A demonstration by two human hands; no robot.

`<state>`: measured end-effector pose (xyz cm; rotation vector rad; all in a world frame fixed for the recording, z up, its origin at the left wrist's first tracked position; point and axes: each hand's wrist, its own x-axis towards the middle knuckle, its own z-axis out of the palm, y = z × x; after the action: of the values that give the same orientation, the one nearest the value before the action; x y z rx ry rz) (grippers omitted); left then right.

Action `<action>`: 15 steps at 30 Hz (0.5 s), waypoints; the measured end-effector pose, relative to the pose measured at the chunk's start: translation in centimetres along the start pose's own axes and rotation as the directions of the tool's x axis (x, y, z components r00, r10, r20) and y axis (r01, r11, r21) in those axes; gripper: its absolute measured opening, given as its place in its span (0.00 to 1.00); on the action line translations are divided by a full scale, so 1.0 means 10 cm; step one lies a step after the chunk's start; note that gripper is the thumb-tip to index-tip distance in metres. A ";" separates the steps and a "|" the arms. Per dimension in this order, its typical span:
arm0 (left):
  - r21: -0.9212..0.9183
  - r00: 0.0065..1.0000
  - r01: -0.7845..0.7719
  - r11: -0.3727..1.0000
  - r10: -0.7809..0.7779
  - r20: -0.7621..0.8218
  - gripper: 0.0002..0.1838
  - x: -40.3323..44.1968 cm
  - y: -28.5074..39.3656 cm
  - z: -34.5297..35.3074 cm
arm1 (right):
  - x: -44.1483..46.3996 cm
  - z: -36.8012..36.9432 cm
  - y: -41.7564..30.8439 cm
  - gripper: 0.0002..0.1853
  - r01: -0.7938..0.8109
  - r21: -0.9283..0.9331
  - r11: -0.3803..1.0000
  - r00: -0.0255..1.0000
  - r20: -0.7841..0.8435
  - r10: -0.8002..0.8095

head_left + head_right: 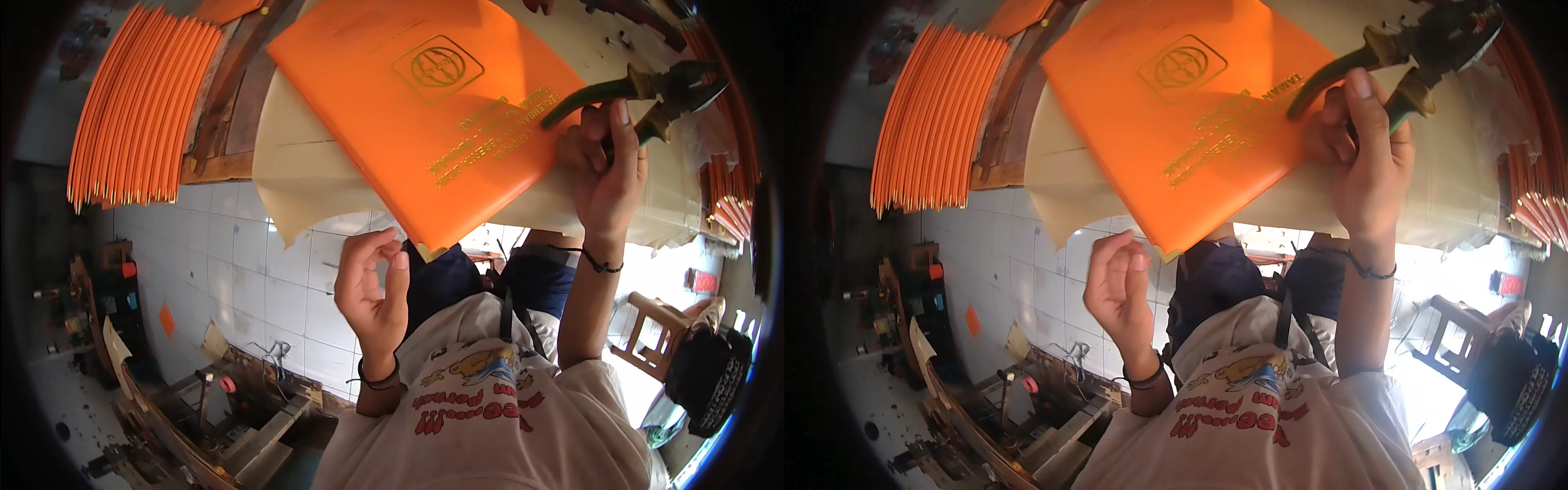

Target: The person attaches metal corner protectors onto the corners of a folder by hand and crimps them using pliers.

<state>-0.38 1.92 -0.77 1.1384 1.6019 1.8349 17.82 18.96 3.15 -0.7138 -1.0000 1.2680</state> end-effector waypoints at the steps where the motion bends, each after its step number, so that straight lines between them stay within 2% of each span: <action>1: -0.005 0.999 0.019 1.000 -0.019 0.048 0.16 0.01 0.00 0.00 | 0.01 -0.01 0.00 0.13 -0.004 0.023 1.000 1.000 0.029 0.004; 3: -0.026 0.994 0.031 0.999 -0.028 0.103 0.19 -0.01 0.01 0.01 | 0.01 -0.03 0.00 0.13 -0.018 0.065 0.998 0.996 0.085 0.012; 6: -0.037 0.994 -0.005 0.999 0.009 0.106 0.23 -0.02 -0.02 0.03 | 0.01 -0.01 0.01 0.12 0.014 -0.005 1.000 0.999 0.031 -0.014; 9: 0.022 0.993 -0.039 0.999 0.037 0.111 0.23 0.01 -0.02 0.01 | 0.01 -0.07 0.03 0.09 0.011 0.144 0.990 0.991 0.131 -0.030; 12: -0.266 0.979 0.196 0.944 -0.173 0.109 0.23 0.09 0.08 0.07 | -0.01 -0.03 -0.01 0.09 0.008 0.117 0.993 0.988 0.154 -0.026; 15: -0.273 0.965 0.248 0.929 -0.211 0.158 0.23 0.12 0.10 0.03 | -0.01 -0.03 -0.01 0.08 0.050 0.027 0.998 0.990 0.132 -0.053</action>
<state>-0.63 2.86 0.50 0.8760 1.2815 1.7363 18.10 18.83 3.08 -0.5882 -1.1029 1.2931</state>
